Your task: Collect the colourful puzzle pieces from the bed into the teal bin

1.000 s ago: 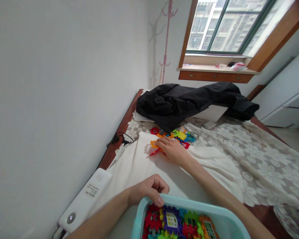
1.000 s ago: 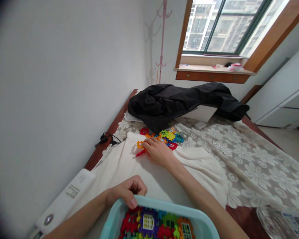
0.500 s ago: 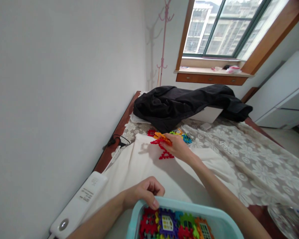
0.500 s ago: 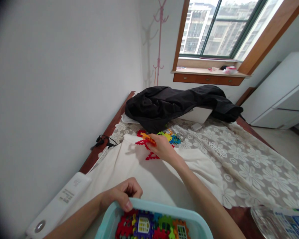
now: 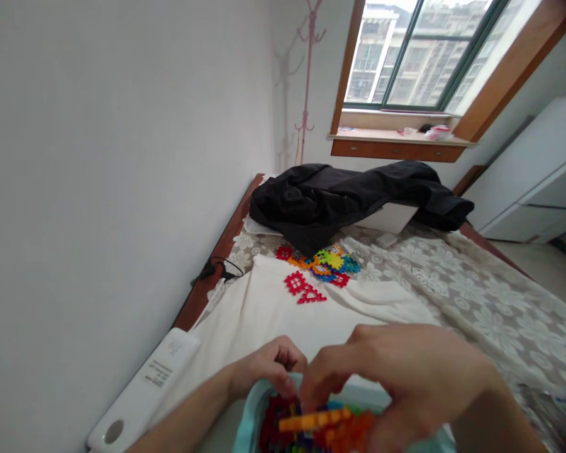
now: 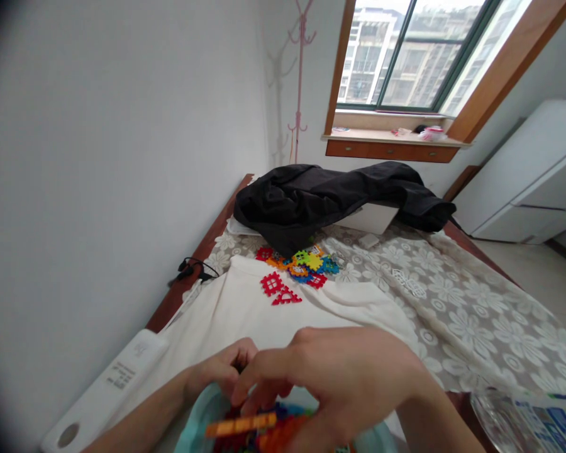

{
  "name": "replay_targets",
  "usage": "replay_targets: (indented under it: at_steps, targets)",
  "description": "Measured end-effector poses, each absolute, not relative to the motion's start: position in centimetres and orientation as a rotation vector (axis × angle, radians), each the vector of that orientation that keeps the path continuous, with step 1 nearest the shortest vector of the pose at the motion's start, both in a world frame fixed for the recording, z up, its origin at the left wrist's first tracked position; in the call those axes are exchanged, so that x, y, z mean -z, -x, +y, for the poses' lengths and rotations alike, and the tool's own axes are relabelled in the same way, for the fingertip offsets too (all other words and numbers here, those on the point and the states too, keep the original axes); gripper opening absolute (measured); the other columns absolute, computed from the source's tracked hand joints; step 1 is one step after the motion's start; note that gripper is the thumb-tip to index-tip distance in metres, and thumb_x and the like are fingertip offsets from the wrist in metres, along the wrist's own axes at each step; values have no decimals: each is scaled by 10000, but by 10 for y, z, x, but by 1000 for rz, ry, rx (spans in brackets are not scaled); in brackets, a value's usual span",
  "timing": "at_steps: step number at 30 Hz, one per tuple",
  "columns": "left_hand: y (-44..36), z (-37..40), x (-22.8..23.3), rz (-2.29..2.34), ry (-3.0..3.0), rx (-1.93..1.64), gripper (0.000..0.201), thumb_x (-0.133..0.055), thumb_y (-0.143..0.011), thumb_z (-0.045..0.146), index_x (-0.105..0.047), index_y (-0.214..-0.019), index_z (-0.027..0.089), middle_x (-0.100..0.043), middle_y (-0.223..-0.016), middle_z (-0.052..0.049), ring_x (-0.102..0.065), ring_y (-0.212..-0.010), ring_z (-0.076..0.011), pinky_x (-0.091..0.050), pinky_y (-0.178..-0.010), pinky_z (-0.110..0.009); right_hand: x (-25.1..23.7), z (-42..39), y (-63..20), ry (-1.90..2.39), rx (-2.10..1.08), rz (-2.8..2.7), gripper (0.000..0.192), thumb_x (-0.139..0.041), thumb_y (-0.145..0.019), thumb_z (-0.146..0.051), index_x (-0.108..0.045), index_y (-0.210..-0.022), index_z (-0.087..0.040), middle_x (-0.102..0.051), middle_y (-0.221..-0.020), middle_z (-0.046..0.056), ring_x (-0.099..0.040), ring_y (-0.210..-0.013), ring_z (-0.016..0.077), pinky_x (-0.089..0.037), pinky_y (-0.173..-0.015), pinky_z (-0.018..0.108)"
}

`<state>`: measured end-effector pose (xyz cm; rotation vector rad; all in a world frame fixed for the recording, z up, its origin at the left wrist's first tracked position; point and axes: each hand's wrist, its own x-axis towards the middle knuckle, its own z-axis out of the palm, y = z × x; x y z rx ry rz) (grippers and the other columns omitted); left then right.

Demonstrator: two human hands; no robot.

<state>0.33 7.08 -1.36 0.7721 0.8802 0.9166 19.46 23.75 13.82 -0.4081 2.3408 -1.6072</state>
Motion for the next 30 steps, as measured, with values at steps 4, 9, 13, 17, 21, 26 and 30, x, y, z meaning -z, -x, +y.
replay_targets:
  at_steps: [4, 9, 13, 17, 21, 26, 30]
  targets:
    - [-3, 72, 11, 824, -723, -860, 312, -824, -532, 313, -556, -570, 159, -494, -504, 39, -345, -452, -66, -184, -422, -250, -127, 245, -181, 223, 1539, 2544, 510, -813, -895, -453, -666, -1343, -259, -786, -1225, 51, -745, -1077, 200, -554, -936, 272]
    - [-4, 76, 3, 789, -693, -830, 357, -846, -489, 319, -522, -499, 170, -455, -416, 50, -291, -361, -58, -117, -363, -254, -56, 303, -145, -508, 875, 3148, 370, -686, -972, -341, -674, -1314, -200, -708, -1314, 138, -675, -1188, 286, -502, -1056, 419]
    - [-4, 77, 1, 795, -684, -831, 364, -861, -472, 323, -532, -495, 169, -470, -411, 48, -309, -346, -63, -130, -342, -248, -6, 332, -132, -712, 570, 3153, 676, -769, -884, -347, -547, -1497, -167, -489, -1583, 206, -526, -1419, 338, -420, -1173, 448]
    - [-4, 76, 2, 790, -674, -828, 355, -865, -475, 308, -544, -500, 159, -488, -420, 40, -318, -349, -60, -133, -347, -244, 1, 334, -131, -733, 347, 3147, 506, -617, -991, -366, -559, -1472, -223, -576, -1532, 136, -657, -1267, 293, -509, -1033, 365]
    - [-4, 76, 3, 789, -667, -832, 363, -868, -473, 311, -539, -499, 159, -484, -418, 42, -313, -348, -58, -127, -348, -244, -4, 329, -127, -885, 131, 3125, 392, -429, -1079, -339, -554, -1434, -227, -689, -1372, 133, -742, -1051, 291, -541, -860, 363]
    - [-4, 76, 2, 790, -668, -831, 375, -873, -471, 325, -536, -501, 163, -488, -421, 44, -316, -348, -60, -136, -346, -236, 1, 330, -124, -916, 51, 3105, 327, -482, -1066, -331, -606, -1343, -208, -692, -1358, 155, -730, -1081, 314, -534, -812, 355]
    - [-4, 76, 0, 792, -669, -826, 367, -869, -469, 319, -539, -500, 162, -491, -421, 42, -320, -346, -63, -141, -341, -240, 0, 334, -126, -917, 36, 3105, 312, -485, -1064, -318, -633, -1322, -225, -715, -1335, 137, -740, -1048, 298, -528, -809, 352]
